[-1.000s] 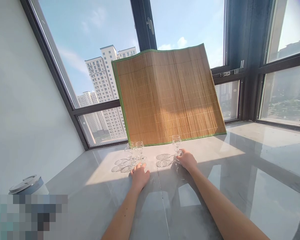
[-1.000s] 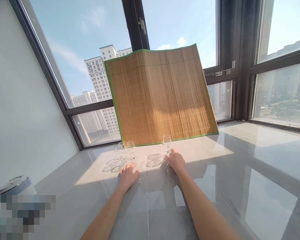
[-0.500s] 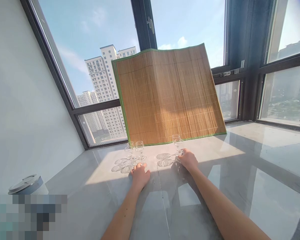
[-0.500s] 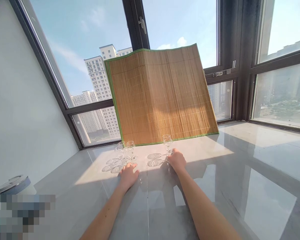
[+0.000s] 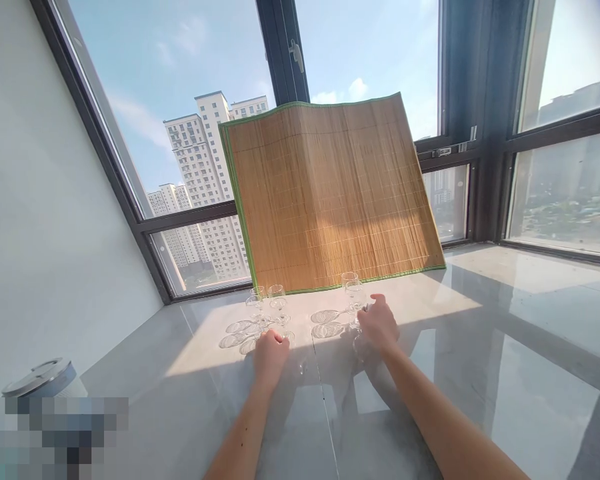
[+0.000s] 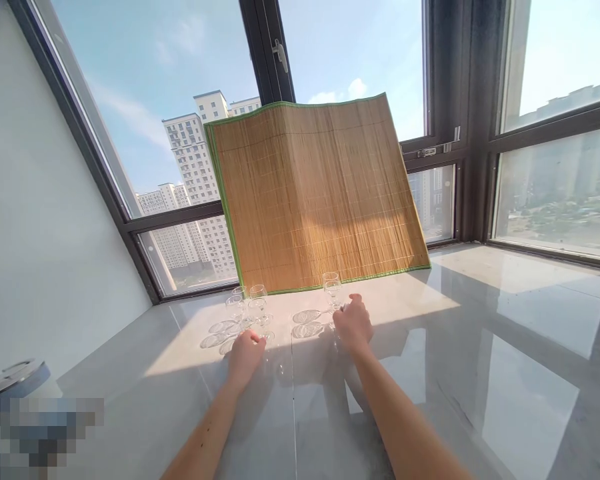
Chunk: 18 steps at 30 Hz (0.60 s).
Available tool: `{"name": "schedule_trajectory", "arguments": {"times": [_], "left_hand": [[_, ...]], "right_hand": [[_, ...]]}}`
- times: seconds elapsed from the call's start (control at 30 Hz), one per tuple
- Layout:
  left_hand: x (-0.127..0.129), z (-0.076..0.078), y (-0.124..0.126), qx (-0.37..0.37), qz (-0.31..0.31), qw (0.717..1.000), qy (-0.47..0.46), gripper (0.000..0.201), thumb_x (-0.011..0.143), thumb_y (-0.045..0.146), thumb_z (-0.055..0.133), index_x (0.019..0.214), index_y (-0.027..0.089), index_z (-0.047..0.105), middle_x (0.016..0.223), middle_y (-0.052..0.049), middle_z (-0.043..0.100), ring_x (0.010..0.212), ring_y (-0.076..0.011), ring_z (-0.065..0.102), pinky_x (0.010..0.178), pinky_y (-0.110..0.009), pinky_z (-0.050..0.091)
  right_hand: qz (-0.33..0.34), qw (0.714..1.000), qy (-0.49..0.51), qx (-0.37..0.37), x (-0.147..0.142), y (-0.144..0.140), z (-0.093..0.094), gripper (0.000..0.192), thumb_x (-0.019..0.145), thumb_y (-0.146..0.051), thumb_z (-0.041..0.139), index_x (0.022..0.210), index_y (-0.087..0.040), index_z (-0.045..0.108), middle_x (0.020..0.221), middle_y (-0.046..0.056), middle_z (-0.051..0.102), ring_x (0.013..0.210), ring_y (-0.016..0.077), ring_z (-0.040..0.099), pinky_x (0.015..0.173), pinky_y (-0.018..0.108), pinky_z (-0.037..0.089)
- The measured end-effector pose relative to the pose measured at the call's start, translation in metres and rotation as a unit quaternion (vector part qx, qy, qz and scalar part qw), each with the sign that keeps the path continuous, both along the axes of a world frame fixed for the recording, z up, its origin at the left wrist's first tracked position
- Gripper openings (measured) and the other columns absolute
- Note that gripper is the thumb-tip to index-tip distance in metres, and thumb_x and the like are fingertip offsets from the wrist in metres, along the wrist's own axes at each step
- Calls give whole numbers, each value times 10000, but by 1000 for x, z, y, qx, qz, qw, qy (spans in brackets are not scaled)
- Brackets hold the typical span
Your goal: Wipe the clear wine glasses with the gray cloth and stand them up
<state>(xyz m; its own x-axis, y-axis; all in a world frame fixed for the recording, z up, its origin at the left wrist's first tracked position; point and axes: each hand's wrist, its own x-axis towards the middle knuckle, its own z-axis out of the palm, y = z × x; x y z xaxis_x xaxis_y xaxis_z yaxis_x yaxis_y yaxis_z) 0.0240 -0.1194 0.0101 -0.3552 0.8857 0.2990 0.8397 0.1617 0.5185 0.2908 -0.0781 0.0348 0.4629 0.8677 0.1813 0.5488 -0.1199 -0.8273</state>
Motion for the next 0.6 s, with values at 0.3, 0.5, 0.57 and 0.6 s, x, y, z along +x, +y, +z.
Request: {"name": "schedule_trajectory", "arguments": {"times": [0.3,0.5,0.57,0.6], "left_hand": [[-7,-17,25,31,-10,991,-128,635,763,304,621,1341,148,407,1258,-131,614,1180,-232,559,923,-279,410],[-6,-16,29,-11,-48,990,-134,524,766,280,609,1273,179,522,1154,-88,697,1072,-210,637,868,-259,431],[-6,-17,29,-5,-54,991,-124,398,781,262,580,1172,187,600,1084,-73,722,1022,-206,655,855,-266,437],[-5,-17,29,-2,-57,991,-120,342,788,250,565,1118,188,630,1064,-71,727,1016,-206,654,861,-270,437]], "right_hand": [[175,939,-69,287,-52,-33,9,483,782,-164,465,1260,-217,409,1001,63,593,854,204,570,677,289,406],[424,875,-185,145,-78,-33,-25,640,683,-57,488,1305,-196,428,969,61,612,919,213,521,713,274,375],[440,866,-198,132,-78,-31,-29,607,683,-75,512,1279,-174,460,925,66,623,1009,245,482,758,286,373],[444,866,-194,127,-77,-30,-29,580,697,-99,527,1270,-169,470,906,69,626,1044,258,464,776,291,371]]}}
